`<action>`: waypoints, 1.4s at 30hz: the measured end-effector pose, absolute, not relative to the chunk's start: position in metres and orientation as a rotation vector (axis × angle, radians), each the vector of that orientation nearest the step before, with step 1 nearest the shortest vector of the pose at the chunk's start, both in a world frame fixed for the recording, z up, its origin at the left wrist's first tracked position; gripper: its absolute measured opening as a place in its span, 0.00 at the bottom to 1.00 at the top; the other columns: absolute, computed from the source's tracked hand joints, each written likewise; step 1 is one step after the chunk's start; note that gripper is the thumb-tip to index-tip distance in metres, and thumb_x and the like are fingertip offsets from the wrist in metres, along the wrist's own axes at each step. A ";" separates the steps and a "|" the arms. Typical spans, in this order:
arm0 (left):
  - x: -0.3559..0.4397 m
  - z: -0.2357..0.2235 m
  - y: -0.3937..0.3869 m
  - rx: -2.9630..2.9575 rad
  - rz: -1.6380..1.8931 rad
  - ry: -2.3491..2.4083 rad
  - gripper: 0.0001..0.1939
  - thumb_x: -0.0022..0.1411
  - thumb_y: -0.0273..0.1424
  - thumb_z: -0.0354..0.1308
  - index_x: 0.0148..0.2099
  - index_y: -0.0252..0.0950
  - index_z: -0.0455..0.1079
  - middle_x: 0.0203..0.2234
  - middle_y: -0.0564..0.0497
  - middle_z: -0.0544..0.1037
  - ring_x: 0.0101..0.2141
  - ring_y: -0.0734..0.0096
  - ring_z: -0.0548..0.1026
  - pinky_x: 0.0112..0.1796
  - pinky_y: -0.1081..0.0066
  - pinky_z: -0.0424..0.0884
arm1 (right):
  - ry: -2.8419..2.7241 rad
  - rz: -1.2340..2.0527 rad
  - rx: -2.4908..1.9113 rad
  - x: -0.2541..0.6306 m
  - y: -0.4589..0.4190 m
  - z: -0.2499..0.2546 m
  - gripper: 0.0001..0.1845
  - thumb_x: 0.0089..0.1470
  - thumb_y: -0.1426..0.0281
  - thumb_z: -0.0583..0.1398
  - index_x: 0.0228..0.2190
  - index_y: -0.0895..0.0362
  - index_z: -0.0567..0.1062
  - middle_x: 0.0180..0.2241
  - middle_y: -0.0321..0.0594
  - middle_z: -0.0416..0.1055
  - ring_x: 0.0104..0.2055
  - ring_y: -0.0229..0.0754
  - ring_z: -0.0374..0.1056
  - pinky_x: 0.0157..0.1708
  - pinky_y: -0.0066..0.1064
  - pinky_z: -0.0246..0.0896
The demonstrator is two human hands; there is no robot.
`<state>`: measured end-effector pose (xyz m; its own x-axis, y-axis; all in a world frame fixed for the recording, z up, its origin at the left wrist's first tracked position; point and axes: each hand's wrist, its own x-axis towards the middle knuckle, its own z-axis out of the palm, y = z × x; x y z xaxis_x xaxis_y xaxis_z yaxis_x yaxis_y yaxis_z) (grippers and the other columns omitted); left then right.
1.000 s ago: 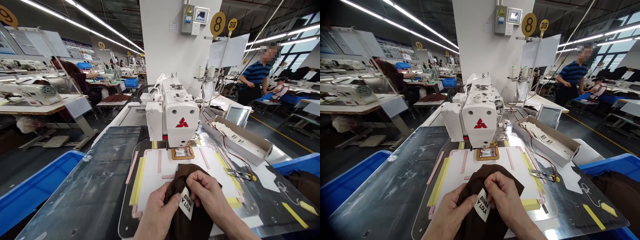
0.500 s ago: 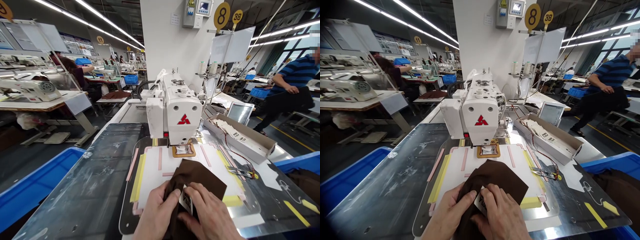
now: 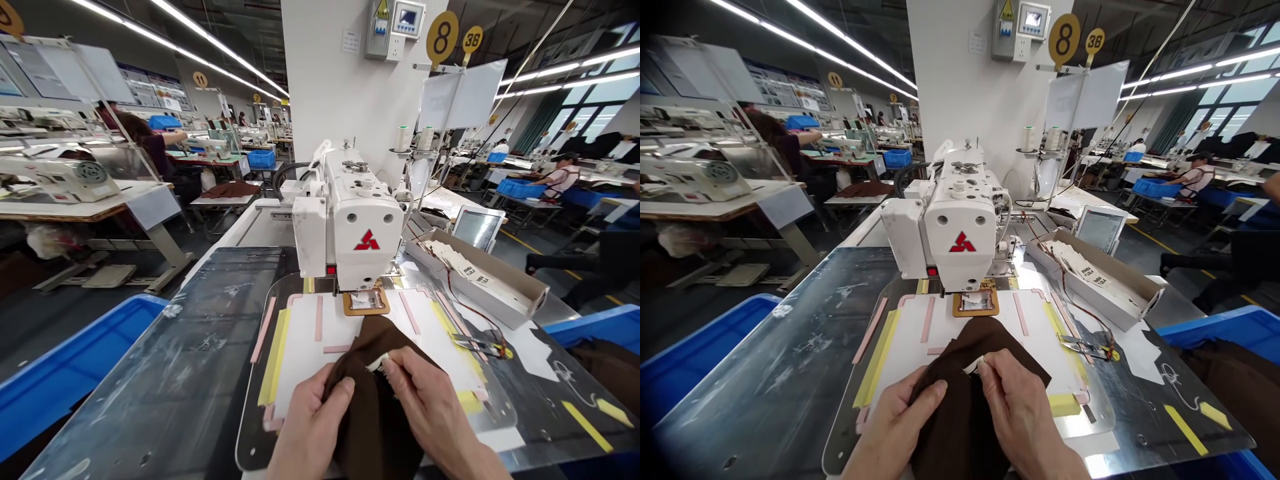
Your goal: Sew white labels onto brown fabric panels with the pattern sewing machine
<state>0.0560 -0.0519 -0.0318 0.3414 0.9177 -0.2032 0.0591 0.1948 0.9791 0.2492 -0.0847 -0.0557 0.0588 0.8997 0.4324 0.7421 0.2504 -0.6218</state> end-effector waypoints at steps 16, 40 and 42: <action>0.052 -0.046 -0.050 1.296 0.780 0.922 0.19 0.69 0.37 0.58 0.57 0.35 0.76 0.47 0.47 0.82 0.47 0.54 0.78 0.52 0.63 0.73 | -2.183 -0.370 -1.437 0.236 -0.094 -0.045 0.11 0.66 0.79 0.53 0.44 0.58 0.73 0.33 0.40 0.70 0.32 0.47 0.65 0.32 0.40 0.55; 0.059 -0.024 -0.058 1.073 0.885 1.206 0.14 0.63 0.38 0.61 0.44 0.34 0.79 0.35 0.48 0.83 0.41 0.55 0.79 0.43 0.68 0.74 | -2.075 -0.408 -1.273 0.223 -0.099 -0.067 0.15 0.65 0.81 0.52 0.47 0.61 0.75 0.33 0.41 0.74 0.30 0.45 0.67 0.33 0.39 0.58; 0.060 -0.022 -0.058 1.091 0.877 1.196 0.14 0.63 0.40 0.61 0.41 0.34 0.78 0.34 0.48 0.82 0.41 0.56 0.78 0.42 0.69 0.74 | -2.062 -0.462 -1.237 0.216 -0.100 -0.068 0.15 0.67 0.78 0.52 0.50 0.64 0.74 0.36 0.45 0.76 0.32 0.45 0.68 0.34 0.40 0.59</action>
